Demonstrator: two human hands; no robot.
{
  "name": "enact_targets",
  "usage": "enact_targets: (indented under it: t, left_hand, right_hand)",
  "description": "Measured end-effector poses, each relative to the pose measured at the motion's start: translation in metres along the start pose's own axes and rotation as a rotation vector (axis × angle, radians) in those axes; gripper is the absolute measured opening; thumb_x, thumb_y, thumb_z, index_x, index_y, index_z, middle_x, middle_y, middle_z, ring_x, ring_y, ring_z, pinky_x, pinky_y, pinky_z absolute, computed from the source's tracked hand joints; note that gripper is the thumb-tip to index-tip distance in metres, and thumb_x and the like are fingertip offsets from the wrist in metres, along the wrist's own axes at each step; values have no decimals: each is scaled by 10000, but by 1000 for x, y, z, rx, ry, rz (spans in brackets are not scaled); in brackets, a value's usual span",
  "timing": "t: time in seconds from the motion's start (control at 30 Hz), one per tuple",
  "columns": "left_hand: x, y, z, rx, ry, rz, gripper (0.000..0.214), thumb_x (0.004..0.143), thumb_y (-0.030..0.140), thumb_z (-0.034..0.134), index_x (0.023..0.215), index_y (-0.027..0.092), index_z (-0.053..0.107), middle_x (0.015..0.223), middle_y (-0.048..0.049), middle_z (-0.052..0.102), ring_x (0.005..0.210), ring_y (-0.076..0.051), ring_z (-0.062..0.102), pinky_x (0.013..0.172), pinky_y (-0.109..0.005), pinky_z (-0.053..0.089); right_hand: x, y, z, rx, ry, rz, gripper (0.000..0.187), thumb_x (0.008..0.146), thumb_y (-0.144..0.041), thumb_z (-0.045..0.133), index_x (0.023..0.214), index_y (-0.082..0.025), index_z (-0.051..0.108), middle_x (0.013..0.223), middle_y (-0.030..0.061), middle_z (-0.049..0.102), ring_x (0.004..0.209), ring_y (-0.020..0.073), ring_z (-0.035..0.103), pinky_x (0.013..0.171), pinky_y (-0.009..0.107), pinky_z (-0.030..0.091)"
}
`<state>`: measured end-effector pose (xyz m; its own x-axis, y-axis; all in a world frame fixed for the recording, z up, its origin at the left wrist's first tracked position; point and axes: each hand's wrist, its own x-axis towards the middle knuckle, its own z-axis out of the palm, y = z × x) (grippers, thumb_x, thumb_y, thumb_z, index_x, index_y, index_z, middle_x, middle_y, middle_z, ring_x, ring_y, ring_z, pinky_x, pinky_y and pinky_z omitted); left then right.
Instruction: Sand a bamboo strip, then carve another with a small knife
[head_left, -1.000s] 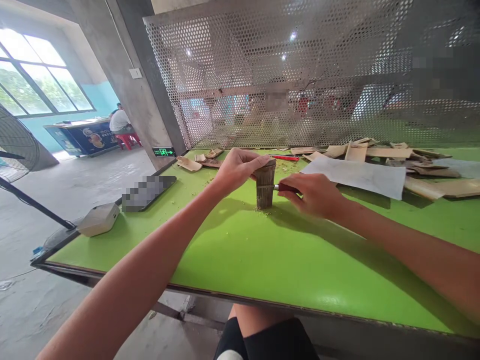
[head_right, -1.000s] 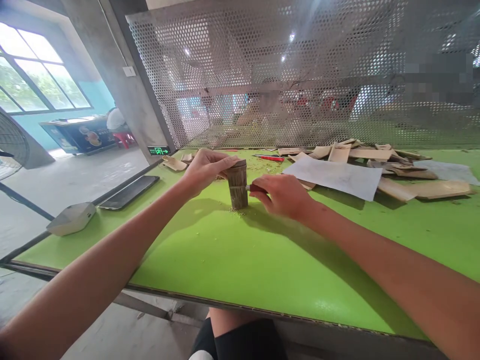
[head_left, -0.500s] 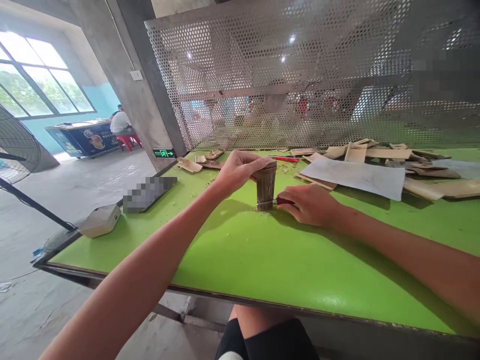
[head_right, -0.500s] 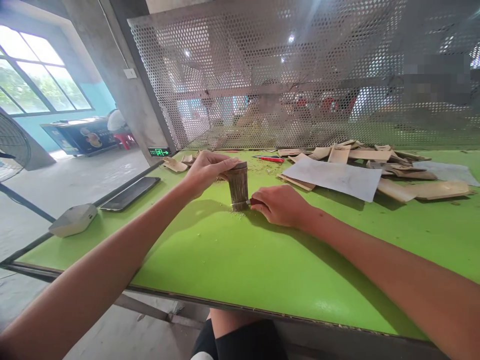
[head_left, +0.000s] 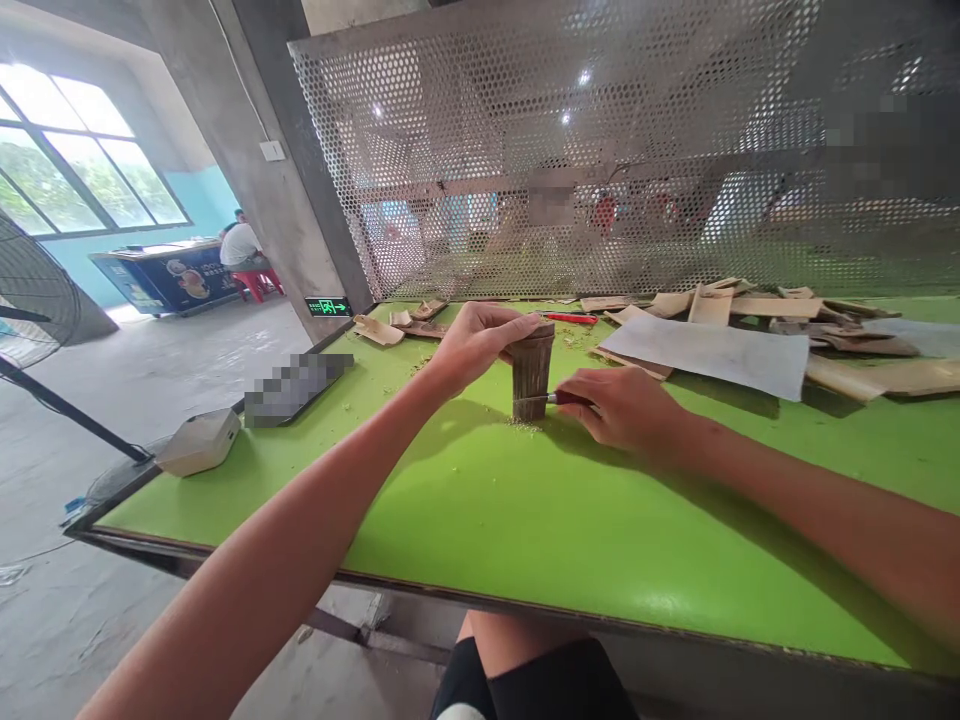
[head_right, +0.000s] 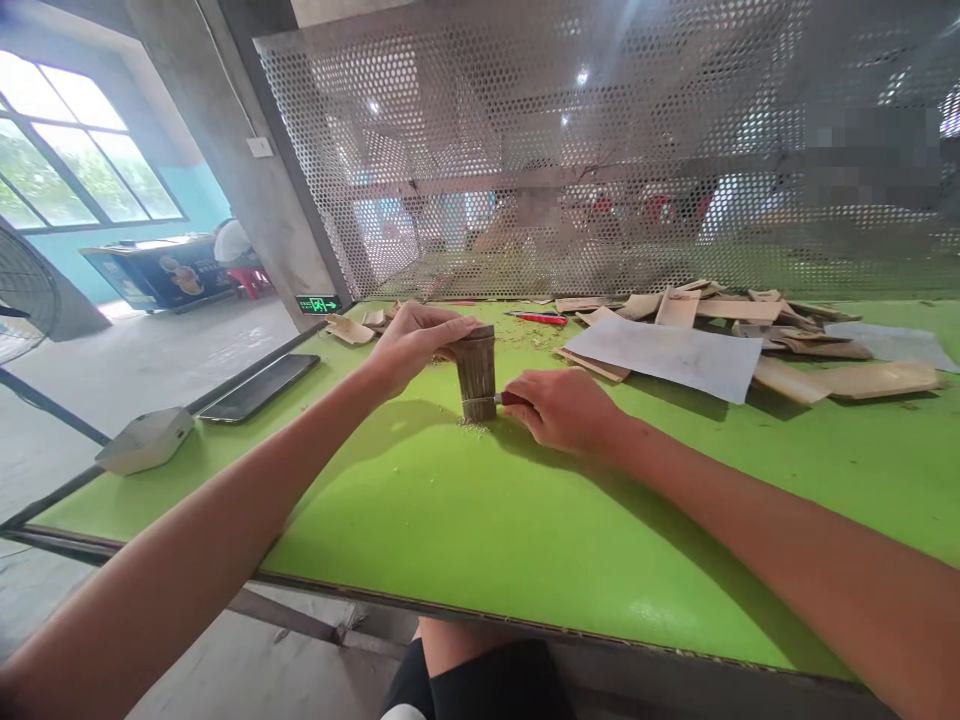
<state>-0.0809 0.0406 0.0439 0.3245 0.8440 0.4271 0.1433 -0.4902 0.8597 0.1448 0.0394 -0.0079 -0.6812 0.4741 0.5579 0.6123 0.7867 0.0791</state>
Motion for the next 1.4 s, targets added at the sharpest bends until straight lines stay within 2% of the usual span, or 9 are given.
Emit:
enact_targets:
  t: [0.13,0.27,0.4,0.53,0.8,0.97,1.1,1.23,1.4]
  left_hand:
    - [0,0,0,-2,-10,12,343,796,460,705,854,133,791,777,-73,743,672,-140,666,630,-251,524]
    - [0,0,0,6,8,7,331,806,449,694,843,134,789,772,-73,740,658,-135,660,615,-247,517]
    - [-2,4,4,90,30,36,318,812,444,686,836,146,794,768,-64,737,659,-128,646,610,-237,503]
    - [-4,9,7,199,80,60,348,821,461,666,812,137,793,712,-53,717,595,-113,598,561,-229,477]
    - [-2,6,4,160,67,40,345,825,454,658,815,136,792,698,-49,713,576,-113,602,547,-235,494]
    - [-2,6,3,167,64,40,333,825,451,670,831,142,796,706,-55,721,573,-110,609,545,-228,497]
    - [-2,6,3,169,53,46,327,831,444,669,836,143,796,728,-59,731,590,-114,621,554,-230,504]
    - [-2,5,3,150,52,44,330,826,444,677,841,136,795,739,-65,735,603,-122,634,562,-236,513]
    - [0,2,1,82,7,47,317,813,440,694,858,143,797,783,-67,749,644,-123,646,605,-236,517]
  right_hand:
    - [1,0,-1,12,95,51,282,947,-379,510,952,-168,697,834,70,711,692,176,604,613,287,353]
    - [4,-3,-5,-21,48,48,255,925,-365,536,886,-169,695,762,57,695,632,170,578,581,290,325]
    - [8,-6,-9,-55,140,53,295,938,-393,510,915,-161,690,787,68,692,647,168,571,585,290,317]
    - [7,-6,-8,-97,114,14,295,940,-395,502,882,-173,688,739,54,679,600,154,538,562,286,280]
    - [9,-4,-6,-43,194,28,289,943,-396,511,882,-167,677,788,64,700,637,159,565,586,286,324]
    - [7,-2,-7,-37,134,-2,274,938,-378,516,874,-170,684,749,51,691,607,154,553,575,283,318]
    - [6,-3,-5,-29,160,27,297,940,-395,511,904,-162,692,798,66,706,654,165,582,596,284,332]
    - [6,-5,-4,-40,32,12,286,933,-387,515,880,-174,699,743,52,694,597,155,550,572,286,298]
    - [5,0,-5,28,121,48,303,939,-408,512,918,-167,694,801,65,709,663,163,589,609,279,348]
